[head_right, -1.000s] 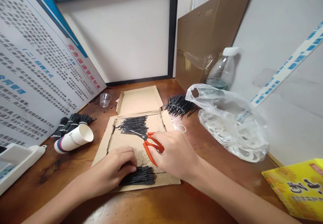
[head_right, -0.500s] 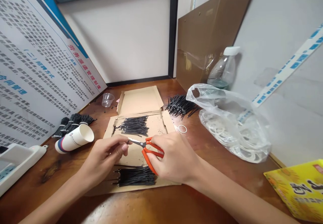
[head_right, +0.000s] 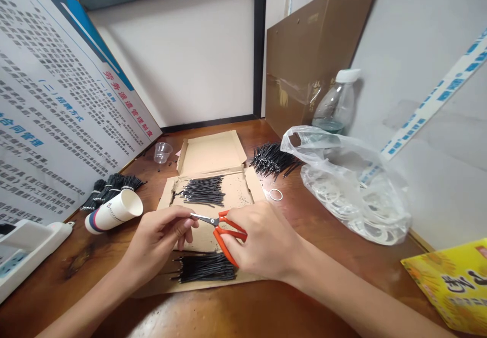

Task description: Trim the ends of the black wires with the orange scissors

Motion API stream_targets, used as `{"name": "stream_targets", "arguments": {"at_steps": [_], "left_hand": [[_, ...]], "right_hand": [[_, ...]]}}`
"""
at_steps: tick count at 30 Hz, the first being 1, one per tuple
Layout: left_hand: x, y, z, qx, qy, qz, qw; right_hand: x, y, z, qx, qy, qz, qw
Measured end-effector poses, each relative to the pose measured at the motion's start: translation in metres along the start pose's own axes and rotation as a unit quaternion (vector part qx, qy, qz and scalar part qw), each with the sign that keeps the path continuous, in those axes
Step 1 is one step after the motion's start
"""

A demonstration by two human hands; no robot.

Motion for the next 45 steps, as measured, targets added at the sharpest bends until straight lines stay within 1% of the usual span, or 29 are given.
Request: {"name": "stream_targets", "arguments": {"at_steps": [5,8,10,12,13,15,18,20,23,25,28,33,36,38,42,43,45], "left_hand": [[-0.001,0.001,0.0,0.003,-0.008,0.003,1.0],[-0.001,0.0,0.0,-0.001,-0.008,0.0,1.0],[-0.001,-0.002,0.001,-0.034,0.002,-0.002,0.999],[-0.002,-0.003,0.001,-0.094,0.025,-0.004,0.995],[-0.002,-0.002,0.001,-0.127,0.036,-0.01,0.991],[-0.002,0.003,-0.006,-0.181,0.041,-0.041,0.982],[-0.001,0.015,-0.02,-0.214,0.013,-0.102,0.971],[0.0,0.019,-0.023,-0.218,0.004,-0.111,0.97],[-0.001,0.018,-0.021,-0.222,0.002,-0.09,0.971],[-0.001,0.017,-0.02,-0.231,-0.005,-0.088,0.969],[-0.002,0.018,-0.02,-0.24,-0.017,-0.105,0.965],[0.003,0.023,-0.017,-0.253,0.019,-0.122,0.96],[0.007,0.026,-0.019,-0.278,0.017,-0.136,0.951],[0.007,0.027,-0.019,-0.279,0.016,-0.141,0.95],[0.003,0.024,-0.011,-0.252,0.019,-0.133,0.958],[0.002,0.024,-0.007,-0.245,0.019,-0.137,0.96],[0.002,0.026,-0.001,-0.23,0.018,-0.164,0.959]], "right_hand": [[-0.002,0.001,-0.001,0.0,-0.009,0.005,1.0],[-0.001,-0.001,-0.001,-0.002,-0.014,0.019,1.0],[-0.001,-0.002,0.0,0.005,-0.008,0.028,1.0],[0.0,-0.003,0.001,0.014,-0.002,0.032,0.999],[0.0,-0.003,0.002,0.018,0.001,0.032,0.999],[0.0,-0.003,0.003,0.024,0.006,0.035,0.999],[-0.001,-0.003,0.005,0.033,0.013,0.039,0.999],[-0.001,-0.001,0.007,0.037,0.018,0.033,0.999],[-0.001,0.001,0.009,0.038,0.026,0.022,0.999],[-0.001,0.001,0.01,0.04,0.029,0.021,0.999],[-0.001,0.0,0.01,0.036,0.029,0.024,0.999],[-0.001,0.002,0.01,0.023,0.026,0.018,0.999],[-0.002,0.001,0.01,0.022,0.024,0.02,0.999],[-0.002,0.001,0.011,0.019,0.027,0.022,0.999],[-0.002,-0.001,0.01,0.025,0.026,0.028,0.999],[-0.001,-0.002,0.01,0.027,0.024,0.03,0.999],[-0.002,-0.002,0.01,0.031,0.021,0.033,0.999]]}}
Point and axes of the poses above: each hand's wrist, its own x-axis away from the middle knuckle, its own y-axis out of the palm, z = x × y, the point moved 7 cm from there along -x, towards the middle knuckle, and after that the axes turned 5 degrees about -z, right-handed, at the moved point
